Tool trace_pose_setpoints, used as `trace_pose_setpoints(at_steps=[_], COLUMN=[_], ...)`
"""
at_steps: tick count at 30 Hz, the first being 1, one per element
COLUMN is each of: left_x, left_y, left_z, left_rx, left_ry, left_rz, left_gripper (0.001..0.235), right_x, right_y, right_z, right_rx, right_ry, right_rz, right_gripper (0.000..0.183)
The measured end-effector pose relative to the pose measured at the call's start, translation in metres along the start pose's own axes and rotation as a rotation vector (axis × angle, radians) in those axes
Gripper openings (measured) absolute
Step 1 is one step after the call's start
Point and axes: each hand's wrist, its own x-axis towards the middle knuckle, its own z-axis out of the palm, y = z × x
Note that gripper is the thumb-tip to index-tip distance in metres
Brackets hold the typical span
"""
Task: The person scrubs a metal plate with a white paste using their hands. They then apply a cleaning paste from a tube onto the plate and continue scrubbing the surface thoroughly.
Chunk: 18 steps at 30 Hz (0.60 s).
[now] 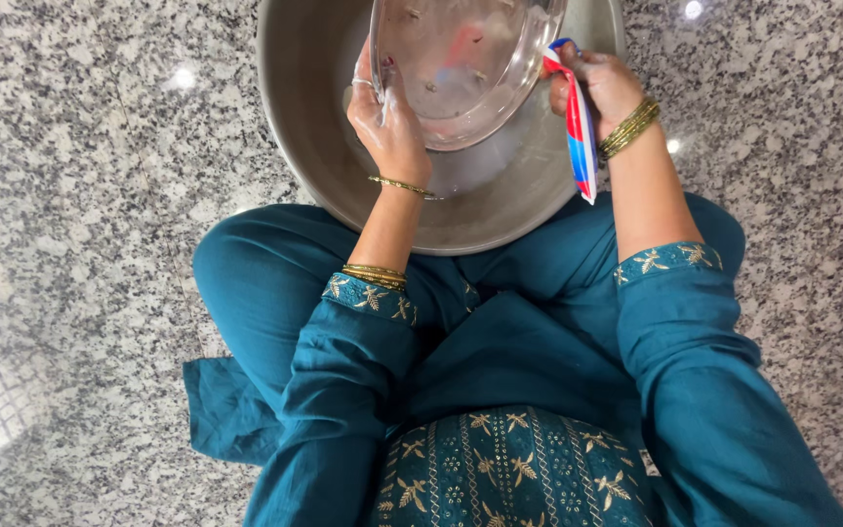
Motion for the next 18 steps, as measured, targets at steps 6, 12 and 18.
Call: trace_pose_setpoints(at_steps=[6, 12, 18], left_x=[0.001, -0.001, 0.000], left_y=[0.004, -0.003, -0.005], left_z=[0.007, 0.008, 0.004], left_rx=[-0.053, -0.060, -0.163], left_ry=[0.028, 0.024, 0.020], left_rz=[-0.028, -0.037, -0.049], left_gripper=[0.033, 0.034, 0.036], right_x=[-0.001, 0.000, 0.003], right_y=[-0.006, -0.007, -0.007], right_z=[-0.006, -0.004, 0.006], right_rx=[0.110, 0.052, -0.074], right_ry=[-0.021, 0.000, 0.140], right_rz=[-0.017, -0.011, 0.002], right_gripper=[0.041, 0.040, 0.036])
